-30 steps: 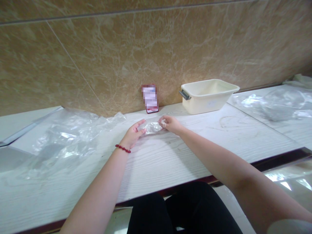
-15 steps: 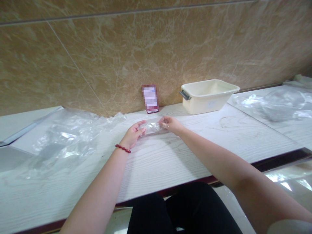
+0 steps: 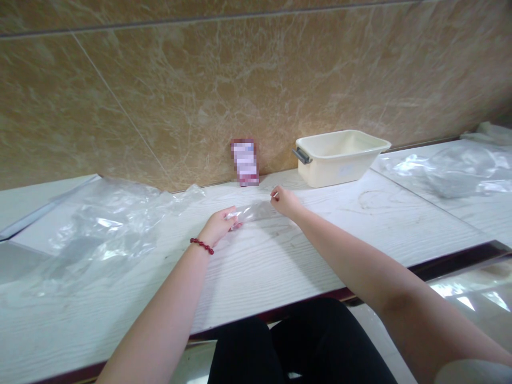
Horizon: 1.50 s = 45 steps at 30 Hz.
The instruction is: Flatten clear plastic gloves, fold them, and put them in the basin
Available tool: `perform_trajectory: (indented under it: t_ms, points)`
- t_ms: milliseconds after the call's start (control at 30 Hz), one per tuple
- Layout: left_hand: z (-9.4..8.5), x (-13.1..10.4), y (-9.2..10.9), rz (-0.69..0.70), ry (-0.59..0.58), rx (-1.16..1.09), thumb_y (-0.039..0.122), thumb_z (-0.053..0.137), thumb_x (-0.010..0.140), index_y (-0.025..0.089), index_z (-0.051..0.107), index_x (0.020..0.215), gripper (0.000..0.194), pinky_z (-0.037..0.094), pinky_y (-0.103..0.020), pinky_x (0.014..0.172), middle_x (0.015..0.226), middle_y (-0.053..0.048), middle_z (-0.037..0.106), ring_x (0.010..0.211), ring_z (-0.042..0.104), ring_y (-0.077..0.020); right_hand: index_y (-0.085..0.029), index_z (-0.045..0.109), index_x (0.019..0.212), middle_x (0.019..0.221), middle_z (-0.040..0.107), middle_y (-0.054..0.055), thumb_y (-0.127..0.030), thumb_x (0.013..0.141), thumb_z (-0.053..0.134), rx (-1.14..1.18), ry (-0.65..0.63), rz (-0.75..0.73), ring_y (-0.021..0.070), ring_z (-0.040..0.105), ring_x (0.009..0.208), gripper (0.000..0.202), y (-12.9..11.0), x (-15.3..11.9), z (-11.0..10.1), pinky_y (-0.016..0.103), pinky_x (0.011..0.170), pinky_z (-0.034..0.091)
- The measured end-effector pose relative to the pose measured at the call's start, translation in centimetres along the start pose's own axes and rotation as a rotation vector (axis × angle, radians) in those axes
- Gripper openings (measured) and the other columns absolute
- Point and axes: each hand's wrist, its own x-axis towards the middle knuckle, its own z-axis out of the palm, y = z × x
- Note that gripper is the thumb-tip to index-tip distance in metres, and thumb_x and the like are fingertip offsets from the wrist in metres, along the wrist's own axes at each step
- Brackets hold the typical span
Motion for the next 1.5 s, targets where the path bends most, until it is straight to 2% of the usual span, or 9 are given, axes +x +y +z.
perform_trajectory:
  t_ms: [167, 333, 500, 733, 933, 1267, 1333, 1433, 1500]
  points:
    - [0.5, 0.1, -0.6, -0.016, 0.056, -0.014, 0.008, 0.063, 0.059, 0.015, 0.055, 0.103, 0.045, 0.046, -0.024, 0.059, 0.079, -0.004, 0.064, 0.059, 0.060, -0.0126, -0.015, 0.054, 0.091, 0.088, 0.059, 0.008, -0.011, 0.073, 0.036, -0.031, 0.070, -0.254, 0.0145, 0.054, 0.081, 0.025, -1.1, -0.9, -0.3, 0.024, 0.073, 0.039]
    - [1.1, 0.2, -1.1, 0.034, 0.008, 0.005, 0.009, 0.061, 0.060, 0.017, 0.056, 0.101, 0.042, 0.046, -0.023, 0.058, 0.085, -0.004, 0.064, 0.060, 0.059, -0.0123, -0.011, 0.045, 0.112, 0.113, 0.050, 0.011, -0.019, 0.081, 0.032, -0.019, -0.156, -0.554, 0.0157, 0.042, 0.107, 0.035, -3.4, -3.2, 1.1, 0.028, 0.089, 0.032]
    - [1.6, -0.2, -0.8, 0.053, -0.089, -0.021, 0.012, 0.059, 0.062, 0.017, 0.059, 0.097, 0.036, 0.046, -0.022, 0.060, 0.089, -0.005, 0.063, 0.069, 0.058, -0.0127, -0.006, 0.031, 0.124, 0.127, 0.033, 0.015, -0.028, 0.084, 0.026, -0.177, -0.332, -0.652, 0.0220, 0.027, 0.119, 0.046, -4.0, -4.3, 2.5, 0.039, 0.095, 0.023]
    - [1.9, -0.9, 0.0, -0.044, -0.040, -0.010, 0.006, 0.057, 0.063, 0.013, 0.046, 0.114, 0.053, 0.046, -0.022, 0.055, 0.081, -0.007, 0.063, 0.056, 0.057, -0.0097, -0.013, 0.029, 0.127, 0.132, 0.026, 0.010, -0.040, 0.084, 0.022, -0.285, -0.338, -0.541, 0.0250, 0.021, 0.121, 0.051, -3.4, -4.5, 2.2, 0.045, 0.097, 0.016]
    - [2.1, -1.7, 1.1, -0.125, -0.022, -0.080, 0.003, 0.059, 0.062, 0.015, 0.050, 0.109, 0.050, 0.048, -0.022, 0.060, 0.102, -0.007, 0.056, 0.066, 0.059, -0.0112, -0.021, 0.023, 0.129, 0.135, 0.016, 0.006, -0.044, 0.083, 0.018, -0.340, -0.399, -0.355, 0.0250, 0.012, 0.123, 0.051, -2.7, -3.5, 1.5, 0.048, 0.096, 0.011]
    - [1.3, -2.4, 2.0, -0.183, -0.146, -0.058, -0.001, 0.060, 0.062, 0.016, 0.042, 0.117, 0.061, 0.048, -0.021, 0.067, 0.103, -0.007, 0.054, 0.072, 0.058, -0.0096, -0.026, 0.015, 0.130, 0.137, 0.009, 0.004, -0.048, 0.081, 0.017, -0.438, -0.380, -0.041, 0.0270, 0.001, 0.124, 0.053, -1.4, -2.1, 0.7, 0.061, 0.088, -0.003]
    - [1.3, -2.5, 2.0, -0.173, -0.143, -0.061, -0.001, 0.059, 0.063, 0.017, 0.041, 0.118, 0.061, 0.047, -0.021, 0.069, 0.104, -0.006, 0.054, 0.073, 0.058, -0.0085, -0.020, 0.023, 0.128, 0.134, 0.020, 0.011, -0.045, 0.081, 0.024, -0.443, -0.260, 0.015, 0.0284, 0.010, 0.122, 0.053, -1.5, -2.0, 0.1, 0.058, 0.090, 0.005]
    - [1.3, -2.2, 1.7, -0.108, -0.104, -0.056, 0.002, 0.059, 0.064, 0.019, 0.039, 0.120, 0.061, 0.046, -0.021, 0.070, 0.100, -0.004, 0.056, 0.069, 0.056, -0.0068, -0.013, 0.044, 0.114, 0.112, 0.048, 0.016, -0.037, 0.081, 0.031, -0.263, -0.057, 0.001, 0.0250, 0.041, 0.106, 0.043, -2.5, -2.4, -1.0, 0.042, 0.088, 0.028]
    - [1.2, -1.9, 1.4, -0.029, -0.101, -0.054, 0.006, 0.060, 0.064, 0.019, 0.039, 0.120, 0.062, 0.046, -0.021, 0.069, 0.094, -0.003, 0.058, 0.067, 0.055, -0.0065, -0.013, 0.056, 0.092, 0.088, 0.059, 0.012, -0.037, 0.082, 0.028, -0.020, -0.107, -0.008, 0.0205, 0.054, 0.085, 0.038, -3.8, -3.1, -1.2, 0.033, 0.075, 0.039]
